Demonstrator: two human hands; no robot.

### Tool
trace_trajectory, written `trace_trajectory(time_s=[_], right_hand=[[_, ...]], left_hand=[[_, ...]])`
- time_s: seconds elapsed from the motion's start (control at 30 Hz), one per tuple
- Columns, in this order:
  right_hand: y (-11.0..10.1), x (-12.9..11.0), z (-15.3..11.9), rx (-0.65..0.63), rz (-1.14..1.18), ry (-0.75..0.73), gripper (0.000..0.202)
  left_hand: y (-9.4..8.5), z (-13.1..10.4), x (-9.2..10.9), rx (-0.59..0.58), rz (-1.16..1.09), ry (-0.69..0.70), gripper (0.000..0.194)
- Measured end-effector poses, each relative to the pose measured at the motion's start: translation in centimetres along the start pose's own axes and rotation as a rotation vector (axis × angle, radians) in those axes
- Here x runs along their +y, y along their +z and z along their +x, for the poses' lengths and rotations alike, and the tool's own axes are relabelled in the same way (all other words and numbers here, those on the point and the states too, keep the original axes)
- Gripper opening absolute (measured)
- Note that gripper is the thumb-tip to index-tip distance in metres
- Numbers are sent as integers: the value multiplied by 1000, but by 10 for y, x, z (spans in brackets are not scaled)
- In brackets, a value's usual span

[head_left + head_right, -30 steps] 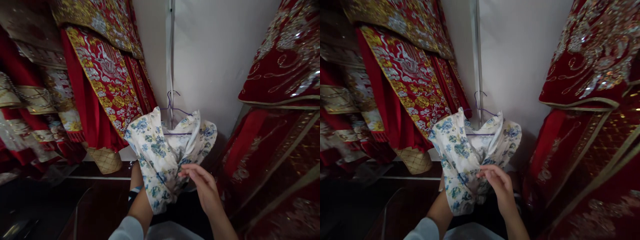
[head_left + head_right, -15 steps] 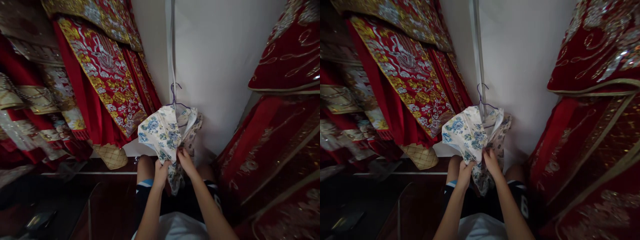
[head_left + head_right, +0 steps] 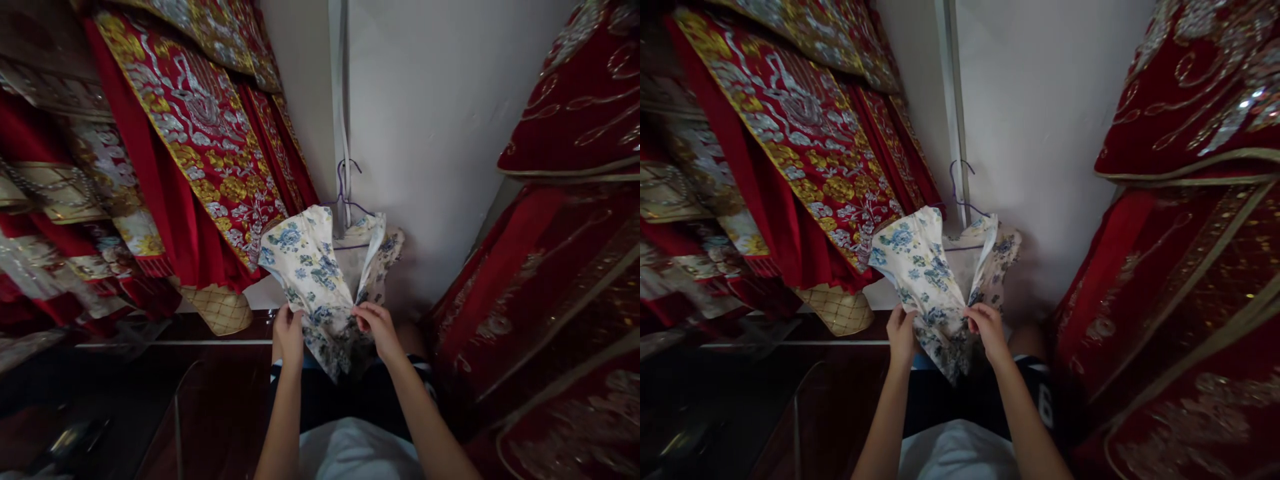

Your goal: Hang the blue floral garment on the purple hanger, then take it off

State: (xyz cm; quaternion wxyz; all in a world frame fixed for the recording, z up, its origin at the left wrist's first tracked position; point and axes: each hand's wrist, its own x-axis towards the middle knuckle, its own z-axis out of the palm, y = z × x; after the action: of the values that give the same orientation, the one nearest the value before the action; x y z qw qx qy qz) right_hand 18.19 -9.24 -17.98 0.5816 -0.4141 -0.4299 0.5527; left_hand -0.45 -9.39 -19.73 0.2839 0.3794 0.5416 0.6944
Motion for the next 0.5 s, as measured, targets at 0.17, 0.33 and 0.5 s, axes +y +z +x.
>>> trace_trajectory(time_s=[0.17,0.33,0.5], right_hand=[[6,-9,-9,-41,-83,43,25],[17,-10,-15,-95,-114,29,28],[13,-15,-15,-64,-97,15,29]], left_hand=[[9,-24,0,27,174,329,35],[40,-49,3,-409,162,284,21],[47,-56,3,-478,133,234,10]])
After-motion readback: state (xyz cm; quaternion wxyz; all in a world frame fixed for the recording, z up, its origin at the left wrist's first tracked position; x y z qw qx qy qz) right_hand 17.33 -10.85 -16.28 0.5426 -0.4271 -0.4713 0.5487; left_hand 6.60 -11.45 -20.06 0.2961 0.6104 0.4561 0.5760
